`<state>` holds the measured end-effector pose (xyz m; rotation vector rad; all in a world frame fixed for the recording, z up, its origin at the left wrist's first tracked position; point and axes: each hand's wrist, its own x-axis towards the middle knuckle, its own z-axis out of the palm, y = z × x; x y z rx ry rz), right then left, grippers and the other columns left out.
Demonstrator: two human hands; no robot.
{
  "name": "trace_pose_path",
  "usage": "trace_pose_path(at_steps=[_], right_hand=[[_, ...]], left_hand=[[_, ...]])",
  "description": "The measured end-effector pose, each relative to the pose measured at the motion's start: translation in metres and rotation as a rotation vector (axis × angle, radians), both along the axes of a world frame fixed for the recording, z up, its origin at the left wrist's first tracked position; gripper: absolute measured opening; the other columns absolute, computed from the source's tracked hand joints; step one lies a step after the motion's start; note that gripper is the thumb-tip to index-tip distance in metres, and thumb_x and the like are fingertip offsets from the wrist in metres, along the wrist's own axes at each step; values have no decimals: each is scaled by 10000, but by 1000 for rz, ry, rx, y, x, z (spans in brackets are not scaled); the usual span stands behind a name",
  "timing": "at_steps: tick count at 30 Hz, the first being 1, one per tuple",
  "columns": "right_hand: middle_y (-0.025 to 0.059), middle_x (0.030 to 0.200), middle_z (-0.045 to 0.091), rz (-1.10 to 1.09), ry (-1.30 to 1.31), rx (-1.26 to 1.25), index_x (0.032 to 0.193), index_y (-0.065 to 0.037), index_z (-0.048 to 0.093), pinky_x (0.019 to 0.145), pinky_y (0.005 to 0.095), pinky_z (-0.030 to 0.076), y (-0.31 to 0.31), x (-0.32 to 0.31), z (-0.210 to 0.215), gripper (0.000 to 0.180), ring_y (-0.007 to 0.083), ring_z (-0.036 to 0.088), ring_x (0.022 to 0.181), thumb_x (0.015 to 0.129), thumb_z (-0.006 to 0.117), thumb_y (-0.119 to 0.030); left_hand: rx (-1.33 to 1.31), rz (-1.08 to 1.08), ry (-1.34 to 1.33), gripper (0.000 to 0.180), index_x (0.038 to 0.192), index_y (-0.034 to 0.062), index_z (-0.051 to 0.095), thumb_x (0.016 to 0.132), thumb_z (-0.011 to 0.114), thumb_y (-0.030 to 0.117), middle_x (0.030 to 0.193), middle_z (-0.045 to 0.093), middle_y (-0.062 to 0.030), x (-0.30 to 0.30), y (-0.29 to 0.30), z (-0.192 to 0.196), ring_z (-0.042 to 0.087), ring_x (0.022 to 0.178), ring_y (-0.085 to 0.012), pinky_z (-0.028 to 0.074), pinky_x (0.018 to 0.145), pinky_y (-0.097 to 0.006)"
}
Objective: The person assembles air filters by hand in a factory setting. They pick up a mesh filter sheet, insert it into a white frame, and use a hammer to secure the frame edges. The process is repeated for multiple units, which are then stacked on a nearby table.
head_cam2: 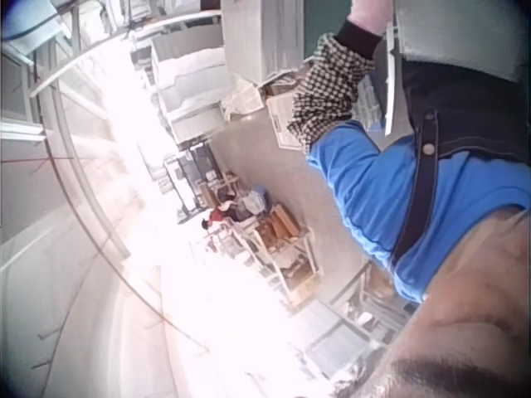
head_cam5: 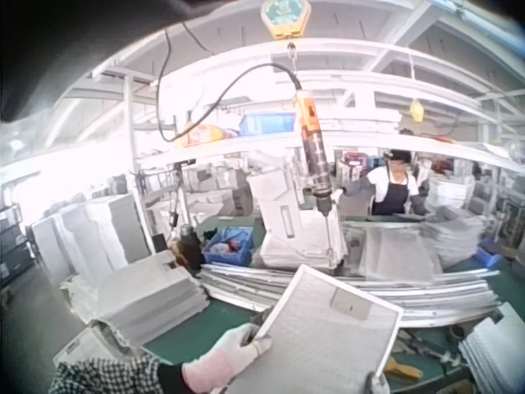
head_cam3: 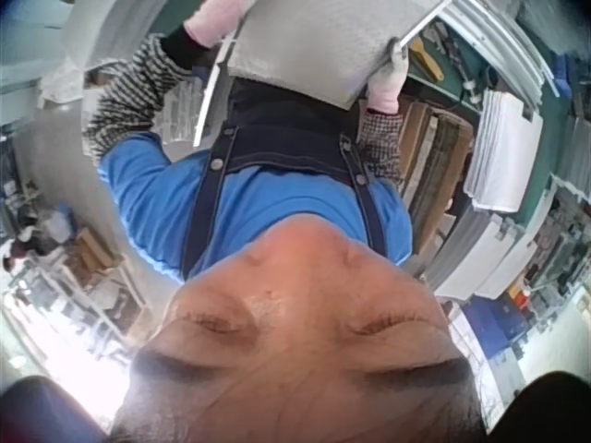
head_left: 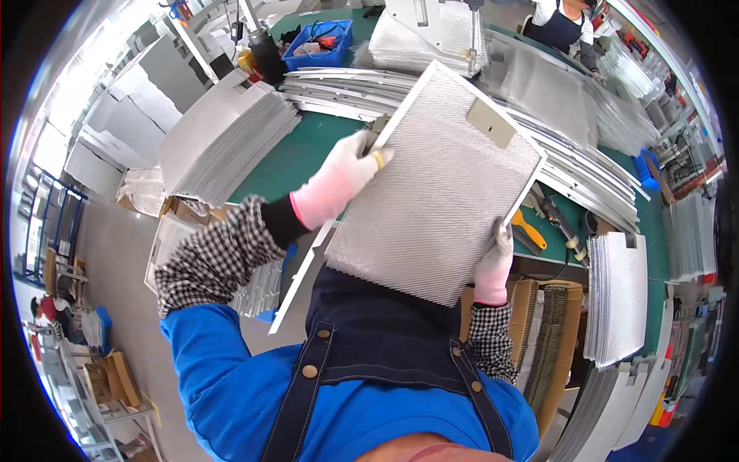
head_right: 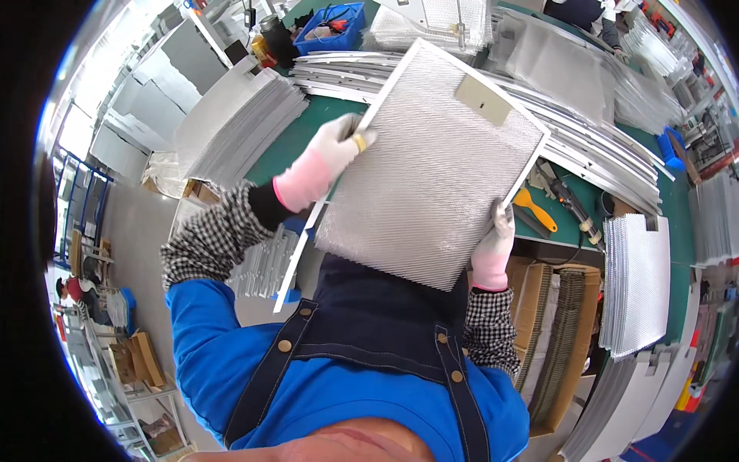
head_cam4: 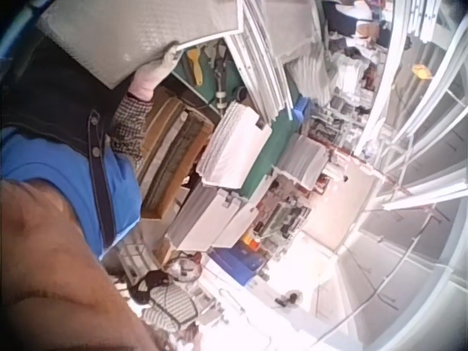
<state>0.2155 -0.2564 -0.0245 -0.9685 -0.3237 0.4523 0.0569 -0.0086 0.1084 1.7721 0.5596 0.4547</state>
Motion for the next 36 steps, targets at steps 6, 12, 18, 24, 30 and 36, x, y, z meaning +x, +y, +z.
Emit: trace_pose_path(at_steps=[6,12,18,24,30,36], right_hand=[[134,1324,594,-70,134,-27,1392,27,476,1064,339,431,-39,13,-10,468,201,568,1209,1051,527,-290],[136,1322,590,-180,-70,-303,1377,46,492,1059,334,427,-49,6,-7,462,201,568,1201,1065,506,-296],[133,1307,587,-295,-2,-237,1363,46,509,1052,318,423,-44,-1,21,476,186,563,1183,1089,454,-340],[172,1305,582,-339,-231,-392,1319,104,531,1030,307,456,-41,4,35,490,206,577,1182,1130,359,-313],[161,1287,575,-466,-337,-253,1334,63,508,1039,366,409,-15,-3,84,514,231,554,1158,1068,473,-376],[219,1328,544,-536,-722,-352,1378,121,479,1063,396,416,-11,11,138,480,275,549,1200,1088,477,-262]], left_hand=[[-50,-23,40,266,1150,-49,595,1035,593,191,987,631,-42,-32,-34,-71,555,941,-98,465,864,-263],[-97,-84,-53,268,1194,-56,567,1040,574,163,988,633,-102,-30,-44,-81,567,922,-153,478,864,-308],[112,-84,25,285,1246,-55,558,1049,520,147,1001,616,-90,-56,-42,-94,548,950,-130,453,893,-287],[532,-12,-100,339,1284,-24,572,960,620,63,933,596,-119,-61,-37,-82,601,870,-236,495,808,-354],[907,267,-238,500,1397,9,539,905,631,-13,934,579,-118,-54,-37,-60,610,856,-284,510,790,-357],[262,227,-441,269,1251,-38,560,1053,503,134,922,586,-79,-47,-46,-32,524,816,-143,458,778,-289]])
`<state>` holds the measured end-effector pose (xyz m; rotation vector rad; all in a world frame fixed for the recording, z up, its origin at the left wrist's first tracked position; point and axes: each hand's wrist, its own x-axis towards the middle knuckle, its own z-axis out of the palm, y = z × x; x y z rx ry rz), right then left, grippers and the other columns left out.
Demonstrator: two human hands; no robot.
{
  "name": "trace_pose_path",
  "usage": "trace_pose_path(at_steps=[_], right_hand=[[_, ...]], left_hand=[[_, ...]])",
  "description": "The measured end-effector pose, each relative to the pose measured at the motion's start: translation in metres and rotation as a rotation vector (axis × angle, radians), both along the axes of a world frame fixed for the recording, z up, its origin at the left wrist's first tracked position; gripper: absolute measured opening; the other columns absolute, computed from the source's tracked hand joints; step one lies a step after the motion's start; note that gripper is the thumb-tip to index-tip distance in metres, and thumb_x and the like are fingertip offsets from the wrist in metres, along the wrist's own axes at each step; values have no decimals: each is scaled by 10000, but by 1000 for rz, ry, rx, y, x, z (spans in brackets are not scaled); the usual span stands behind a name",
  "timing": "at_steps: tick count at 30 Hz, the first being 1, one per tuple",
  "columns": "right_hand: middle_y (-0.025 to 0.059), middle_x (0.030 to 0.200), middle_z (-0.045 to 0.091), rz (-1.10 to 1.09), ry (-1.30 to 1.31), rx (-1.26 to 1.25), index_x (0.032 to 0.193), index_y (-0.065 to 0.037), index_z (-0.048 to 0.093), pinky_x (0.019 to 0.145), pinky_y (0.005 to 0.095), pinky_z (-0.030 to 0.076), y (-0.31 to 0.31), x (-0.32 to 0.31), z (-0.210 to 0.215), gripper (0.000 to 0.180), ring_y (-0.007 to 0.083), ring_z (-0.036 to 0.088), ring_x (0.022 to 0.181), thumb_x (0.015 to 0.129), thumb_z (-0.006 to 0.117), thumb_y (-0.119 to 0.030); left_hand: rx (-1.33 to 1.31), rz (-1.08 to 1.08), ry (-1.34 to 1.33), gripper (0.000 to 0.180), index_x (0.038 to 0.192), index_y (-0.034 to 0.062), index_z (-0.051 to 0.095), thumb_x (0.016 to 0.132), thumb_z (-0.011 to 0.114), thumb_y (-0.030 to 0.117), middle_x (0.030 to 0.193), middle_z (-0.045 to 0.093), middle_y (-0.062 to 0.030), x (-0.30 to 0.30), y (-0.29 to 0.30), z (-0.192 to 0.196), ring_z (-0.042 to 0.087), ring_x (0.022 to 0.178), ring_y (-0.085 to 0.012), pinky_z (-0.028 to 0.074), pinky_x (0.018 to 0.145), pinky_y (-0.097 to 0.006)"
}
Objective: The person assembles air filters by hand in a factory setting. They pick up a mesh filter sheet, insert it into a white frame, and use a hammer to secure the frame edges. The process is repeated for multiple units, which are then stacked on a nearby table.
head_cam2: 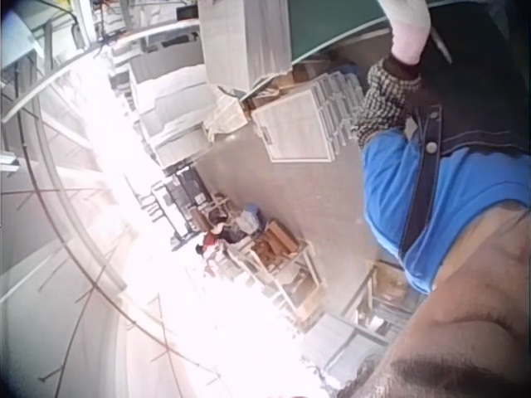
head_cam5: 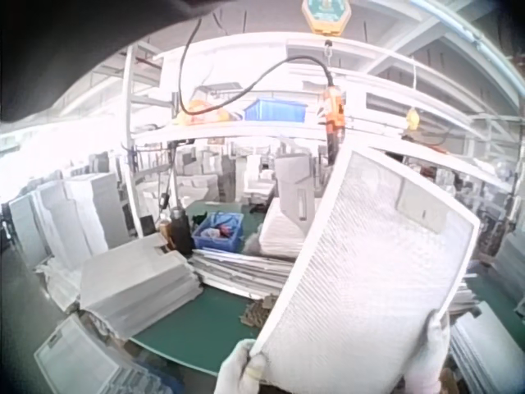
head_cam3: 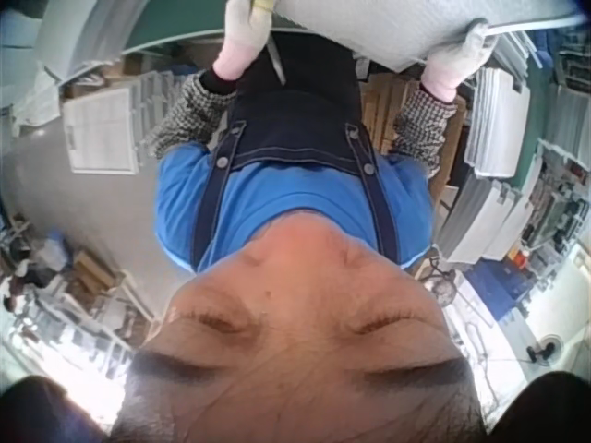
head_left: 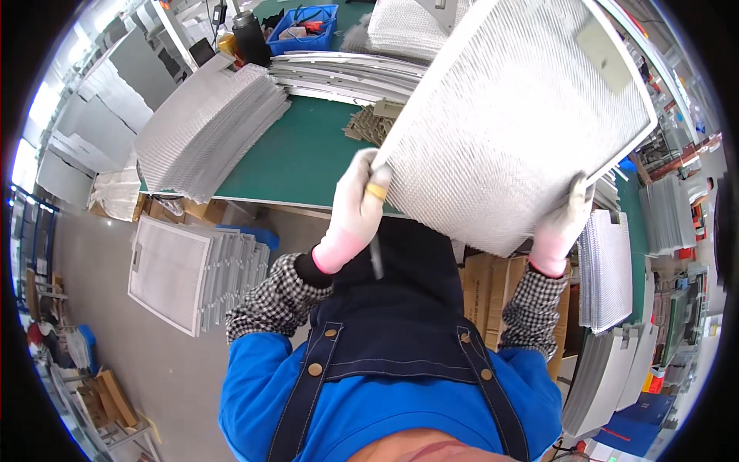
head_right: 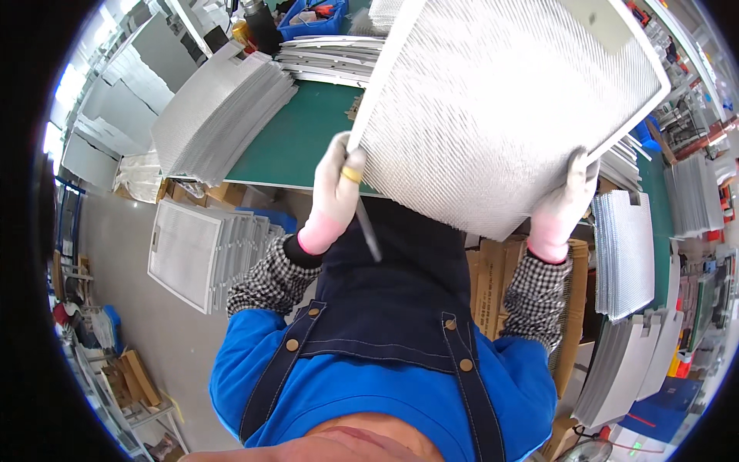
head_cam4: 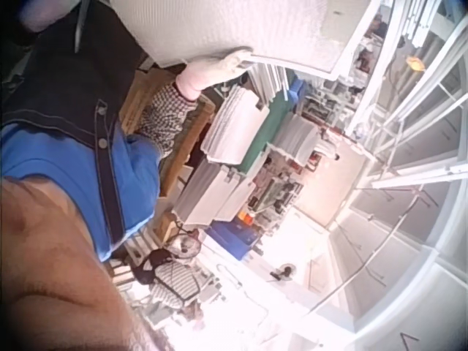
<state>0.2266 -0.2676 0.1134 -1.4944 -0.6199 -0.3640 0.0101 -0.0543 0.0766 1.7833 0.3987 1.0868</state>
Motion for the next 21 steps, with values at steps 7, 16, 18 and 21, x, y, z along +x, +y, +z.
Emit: trace_pose_path(at_steps=[7,16,18,21], right_hand=[[142,1212,658,429,26,-327,1372,72,518,1011,311,452,18,18,79,480,181,609,1117,1036,575,-266],[151,996,666,1068,48,-1031,1204,60,592,861,391,501,65,33,-37,482,269,643,977,1022,542,-385],[182,1057,674,1154,14,-1113,1232,67,582,896,403,503,100,10,-28,510,297,650,1018,1024,532,-396],[210,1143,677,1253,-80,-1254,1266,67,571,936,415,501,137,-18,-3,534,328,651,1064,1027,522,-407]], left_hand=[[-403,-23,-82,332,1253,-40,522,1075,521,241,966,526,-26,26,-48,-68,475,884,-138,445,824,-285],[445,-1018,1265,487,1094,93,738,956,577,532,1026,722,-213,-76,5,6,696,1009,-376,544,901,-468],[634,-365,808,276,1000,126,723,767,767,267,907,692,-121,-63,25,26,687,914,-296,538,779,-440],[1094,-137,652,313,1054,97,652,779,775,184,994,652,-71,-16,60,63,653,973,-263,521,782,-392]])
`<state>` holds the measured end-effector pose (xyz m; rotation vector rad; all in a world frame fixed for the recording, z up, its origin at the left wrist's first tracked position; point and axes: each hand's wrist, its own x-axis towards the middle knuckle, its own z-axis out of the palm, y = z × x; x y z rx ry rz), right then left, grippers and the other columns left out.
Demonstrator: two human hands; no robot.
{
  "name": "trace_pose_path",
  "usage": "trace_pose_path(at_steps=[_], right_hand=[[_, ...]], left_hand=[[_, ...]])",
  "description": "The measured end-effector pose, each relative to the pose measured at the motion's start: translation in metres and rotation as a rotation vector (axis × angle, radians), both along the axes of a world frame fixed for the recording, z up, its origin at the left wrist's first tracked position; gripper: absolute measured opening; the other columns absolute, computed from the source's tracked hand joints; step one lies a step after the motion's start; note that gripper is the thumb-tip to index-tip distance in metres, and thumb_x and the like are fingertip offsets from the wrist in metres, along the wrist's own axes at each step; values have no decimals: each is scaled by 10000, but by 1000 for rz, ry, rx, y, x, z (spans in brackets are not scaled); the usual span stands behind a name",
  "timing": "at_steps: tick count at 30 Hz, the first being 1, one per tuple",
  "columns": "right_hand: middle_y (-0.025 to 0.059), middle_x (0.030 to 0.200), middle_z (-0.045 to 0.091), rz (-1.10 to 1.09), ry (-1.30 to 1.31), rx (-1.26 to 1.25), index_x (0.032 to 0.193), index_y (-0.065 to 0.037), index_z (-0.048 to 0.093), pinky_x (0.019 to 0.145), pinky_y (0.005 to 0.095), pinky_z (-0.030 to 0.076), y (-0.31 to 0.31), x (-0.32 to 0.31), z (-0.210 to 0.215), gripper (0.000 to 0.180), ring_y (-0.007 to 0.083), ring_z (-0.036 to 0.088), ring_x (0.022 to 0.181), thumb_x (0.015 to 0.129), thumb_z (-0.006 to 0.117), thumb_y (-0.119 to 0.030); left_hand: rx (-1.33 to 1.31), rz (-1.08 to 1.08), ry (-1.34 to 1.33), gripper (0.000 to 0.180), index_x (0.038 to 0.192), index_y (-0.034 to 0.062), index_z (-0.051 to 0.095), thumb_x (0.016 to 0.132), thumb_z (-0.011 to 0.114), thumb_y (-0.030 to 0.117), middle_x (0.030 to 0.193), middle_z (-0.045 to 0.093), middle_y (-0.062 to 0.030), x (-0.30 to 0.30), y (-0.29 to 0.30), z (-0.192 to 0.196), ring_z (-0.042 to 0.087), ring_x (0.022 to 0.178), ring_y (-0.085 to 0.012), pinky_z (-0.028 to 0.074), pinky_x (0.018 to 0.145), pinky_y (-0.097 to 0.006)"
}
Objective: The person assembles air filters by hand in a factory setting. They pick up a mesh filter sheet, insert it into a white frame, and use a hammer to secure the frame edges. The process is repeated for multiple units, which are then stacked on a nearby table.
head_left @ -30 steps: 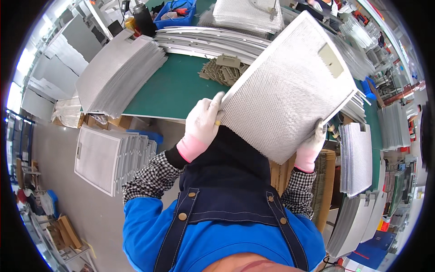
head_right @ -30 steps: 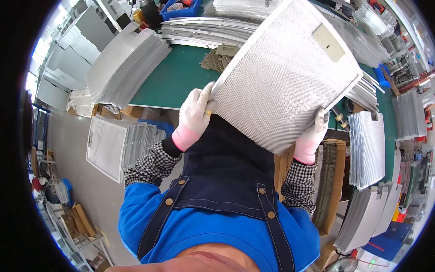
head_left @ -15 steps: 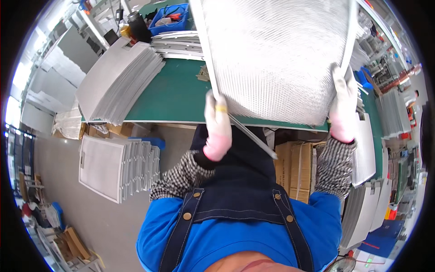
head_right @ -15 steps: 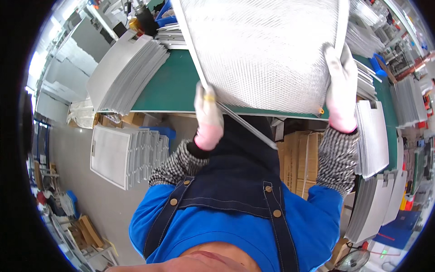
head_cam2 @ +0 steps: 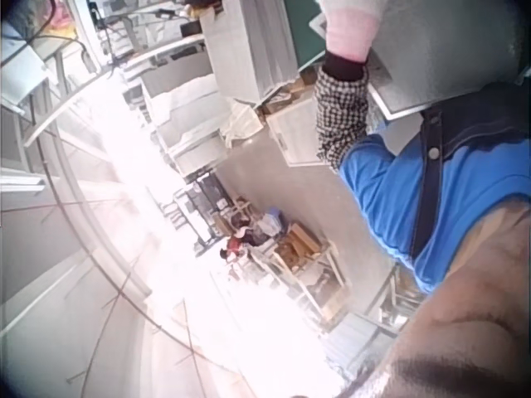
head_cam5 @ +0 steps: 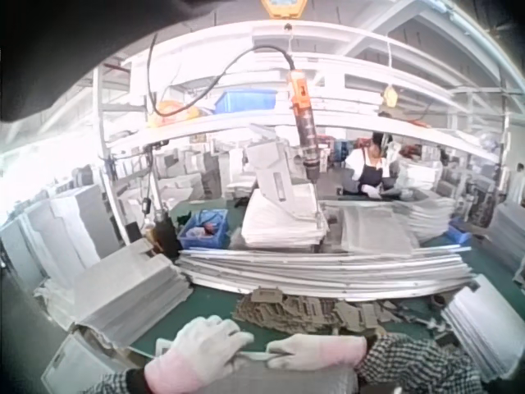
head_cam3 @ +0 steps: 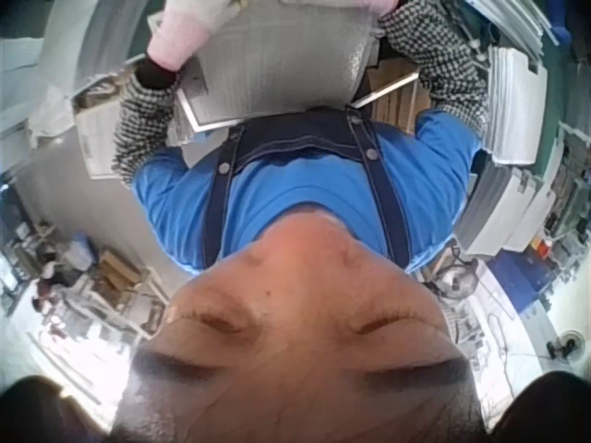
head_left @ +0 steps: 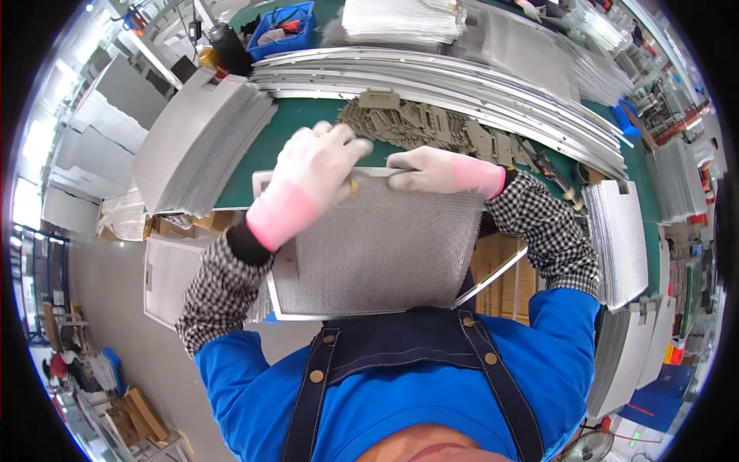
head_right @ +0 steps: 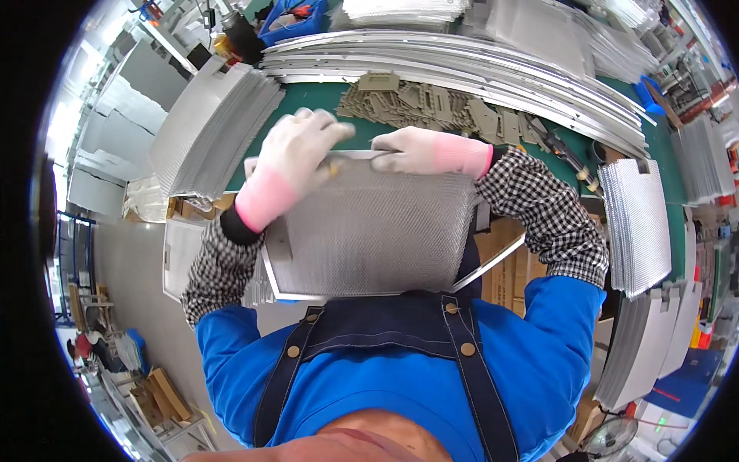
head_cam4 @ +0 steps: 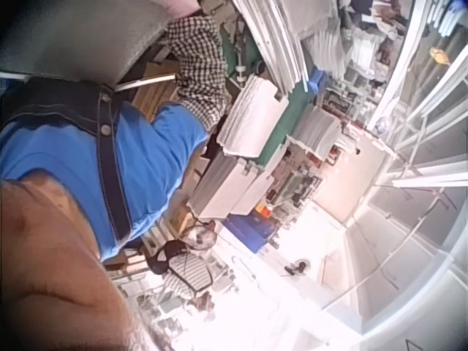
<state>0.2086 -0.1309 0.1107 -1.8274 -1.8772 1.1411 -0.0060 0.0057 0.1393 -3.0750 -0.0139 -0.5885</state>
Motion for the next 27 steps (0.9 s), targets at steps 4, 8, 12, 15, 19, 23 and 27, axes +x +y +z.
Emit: trace_pose_path(at_steps=[4,8,12,15,19,23,27], right_hand=[[229,1186,674,103,-192,-57,1272,32,580,957,419,493,-2,30,-2,490,358,648,1095,1029,532,-391],[270,1130,661,-40,-119,-110,1269,-2,583,938,417,489,-40,50,13,413,348,655,1095,1012,578,-325],[231,943,655,-120,24,76,1141,18,580,852,419,507,-48,33,3,336,353,670,922,1017,568,-295],[195,827,616,-139,-9,142,1092,3,562,775,438,516,-51,24,1,265,334,661,801,1023,545,-251],[206,892,631,-110,-104,209,1104,-9,565,792,451,517,-66,22,-1,239,374,655,875,1041,491,-228],[202,987,646,-23,-87,-47,1130,3,576,837,404,520,-70,28,20,365,339,646,940,1065,412,-317],[184,922,609,-175,161,-258,1153,1,578,815,390,512,-81,31,23,377,301,621,862,1069,414,-328]], left_hand=[[-335,20,146,201,999,57,673,844,749,159,927,668,-98,-19,30,-31,681,872,-284,550,775,-392],[-540,74,240,190,1003,39,675,849,742,126,926,677,-111,-32,36,-32,689,853,-289,551,767,-380],[-607,-45,122,214,1012,20,670,841,755,116,907,680,-127,0,16,-38,690,860,-295,542,765,-366],[-728,-119,152,244,1035,7,680,849,760,144,904,695,-134,31,2,-46,694,852,-271,536,768,-354],[-976,-138,480,284,1067,-22,697,887,744,193,854,696,-111,49,4,-26,647,798,-177,512,741,-314],[-987,-196,692,306,1087,-34,713,900,737,206,811,693,-88,60,7,-14,610,751,-126,500,713,-285],[-905,-339,574,404,1214,2,680,897,719,250,867,730,-177,67,-3,-17,709,777,-253,546,735,-351]])
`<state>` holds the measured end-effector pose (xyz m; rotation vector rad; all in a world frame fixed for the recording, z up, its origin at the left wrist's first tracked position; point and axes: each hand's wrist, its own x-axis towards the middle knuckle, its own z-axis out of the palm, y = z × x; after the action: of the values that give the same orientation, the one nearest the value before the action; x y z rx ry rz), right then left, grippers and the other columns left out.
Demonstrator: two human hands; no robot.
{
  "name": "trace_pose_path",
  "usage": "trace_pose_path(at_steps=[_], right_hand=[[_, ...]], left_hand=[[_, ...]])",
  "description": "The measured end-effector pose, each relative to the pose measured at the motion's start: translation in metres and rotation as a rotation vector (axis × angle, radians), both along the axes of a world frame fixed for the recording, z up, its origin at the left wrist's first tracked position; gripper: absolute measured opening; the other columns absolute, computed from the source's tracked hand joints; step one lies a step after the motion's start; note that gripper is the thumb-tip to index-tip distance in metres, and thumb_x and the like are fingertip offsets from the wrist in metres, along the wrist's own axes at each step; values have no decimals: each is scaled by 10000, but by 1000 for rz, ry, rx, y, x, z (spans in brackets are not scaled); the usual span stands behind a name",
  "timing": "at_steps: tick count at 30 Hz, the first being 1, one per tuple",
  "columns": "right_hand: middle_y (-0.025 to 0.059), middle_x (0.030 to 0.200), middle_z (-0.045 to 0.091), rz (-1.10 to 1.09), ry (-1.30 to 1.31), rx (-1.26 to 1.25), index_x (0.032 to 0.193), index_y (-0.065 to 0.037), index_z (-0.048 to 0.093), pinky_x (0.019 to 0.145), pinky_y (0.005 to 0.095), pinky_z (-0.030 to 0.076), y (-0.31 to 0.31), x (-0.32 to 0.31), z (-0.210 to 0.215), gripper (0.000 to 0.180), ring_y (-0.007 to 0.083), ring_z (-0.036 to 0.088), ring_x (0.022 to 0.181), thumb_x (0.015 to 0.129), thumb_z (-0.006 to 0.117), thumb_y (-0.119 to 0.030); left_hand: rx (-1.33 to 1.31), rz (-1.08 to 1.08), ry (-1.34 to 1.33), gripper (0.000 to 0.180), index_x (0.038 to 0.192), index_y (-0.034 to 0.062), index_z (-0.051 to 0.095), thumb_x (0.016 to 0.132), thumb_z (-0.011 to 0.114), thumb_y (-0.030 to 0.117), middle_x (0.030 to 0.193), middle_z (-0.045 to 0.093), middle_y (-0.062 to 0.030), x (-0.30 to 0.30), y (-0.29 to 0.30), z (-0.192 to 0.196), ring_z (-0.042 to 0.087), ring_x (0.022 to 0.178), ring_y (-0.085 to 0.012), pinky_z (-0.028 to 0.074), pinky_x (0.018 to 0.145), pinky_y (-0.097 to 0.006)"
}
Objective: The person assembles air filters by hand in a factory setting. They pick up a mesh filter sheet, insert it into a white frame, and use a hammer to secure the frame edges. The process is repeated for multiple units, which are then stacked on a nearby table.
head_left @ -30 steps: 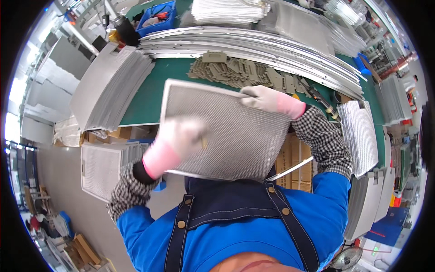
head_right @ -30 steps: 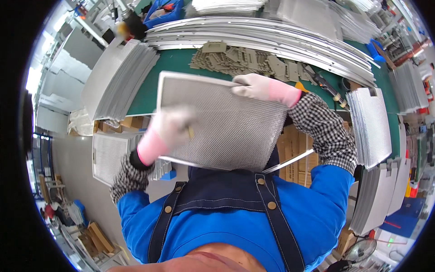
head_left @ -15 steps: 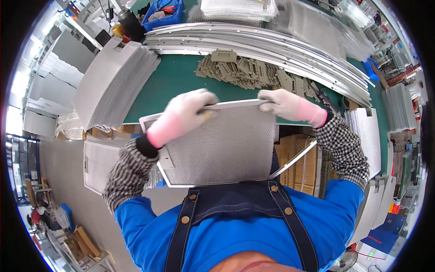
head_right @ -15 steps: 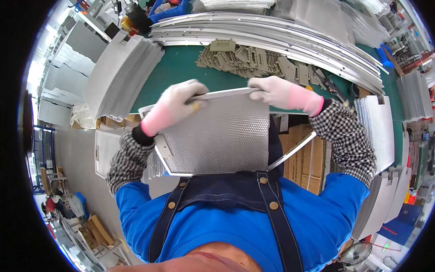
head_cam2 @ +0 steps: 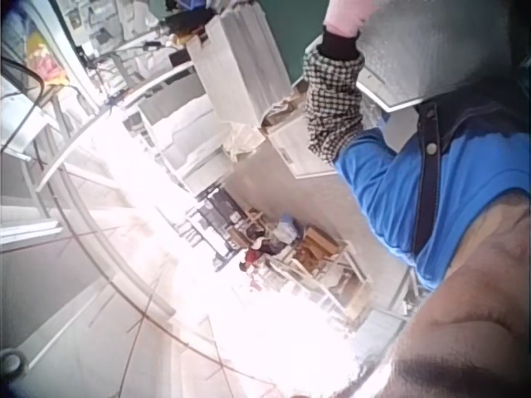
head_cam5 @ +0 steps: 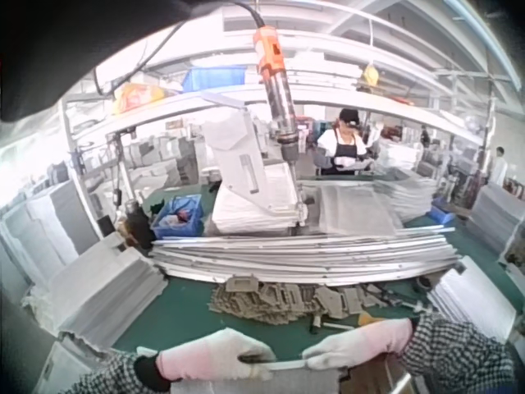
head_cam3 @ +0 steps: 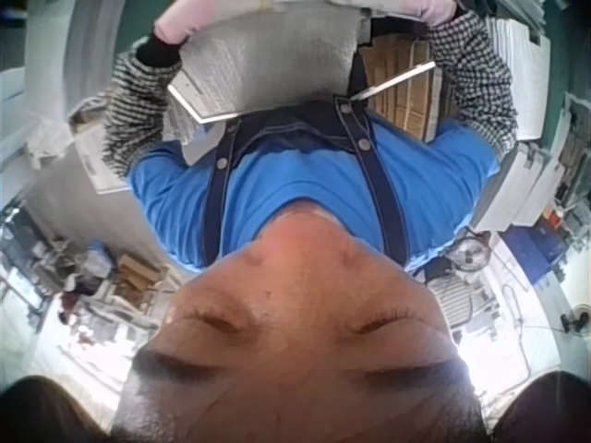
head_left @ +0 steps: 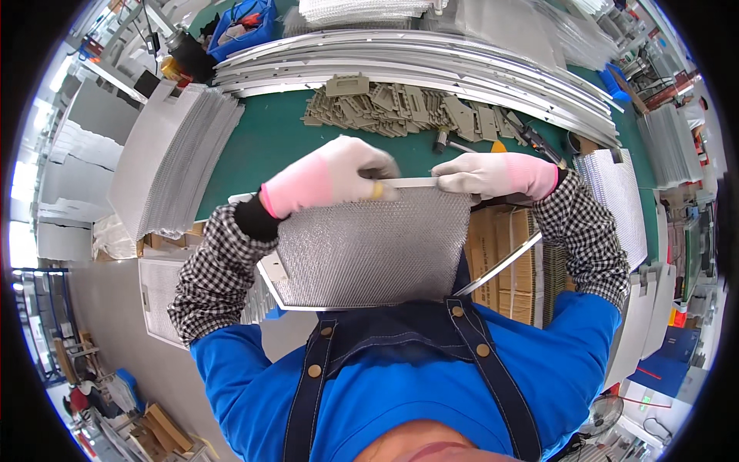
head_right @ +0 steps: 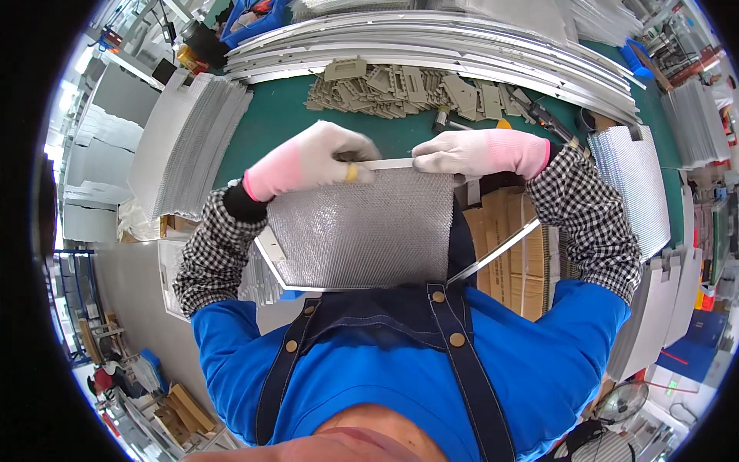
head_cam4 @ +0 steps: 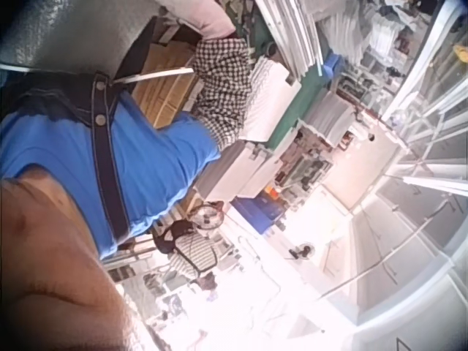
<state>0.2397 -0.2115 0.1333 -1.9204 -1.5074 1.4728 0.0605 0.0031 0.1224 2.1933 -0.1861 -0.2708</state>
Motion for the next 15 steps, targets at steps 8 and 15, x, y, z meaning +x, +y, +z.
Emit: trace_pose_path(at_steps=[8,15], right_hand=[[99,855,667,207,-1068,672,1049,-86,617,780,412,552,-2,-23,0,232,291,689,855,999,562,-306],[243,1210,644,3,-13,346,1377,-17,516,1017,455,504,-97,-103,-142,425,385,632,1167,1024,529,-255]], left_hand=[[210,208,30,810,1575,58,280,899,702,201,1037,701,-273,-11,-33,-15,713,903,-400,556,819,-437],[-82,846,5,274,1089,-77,638,954,700,153,808,599,-16,-108,30,-36,532,753,-95,474,720,-268]])
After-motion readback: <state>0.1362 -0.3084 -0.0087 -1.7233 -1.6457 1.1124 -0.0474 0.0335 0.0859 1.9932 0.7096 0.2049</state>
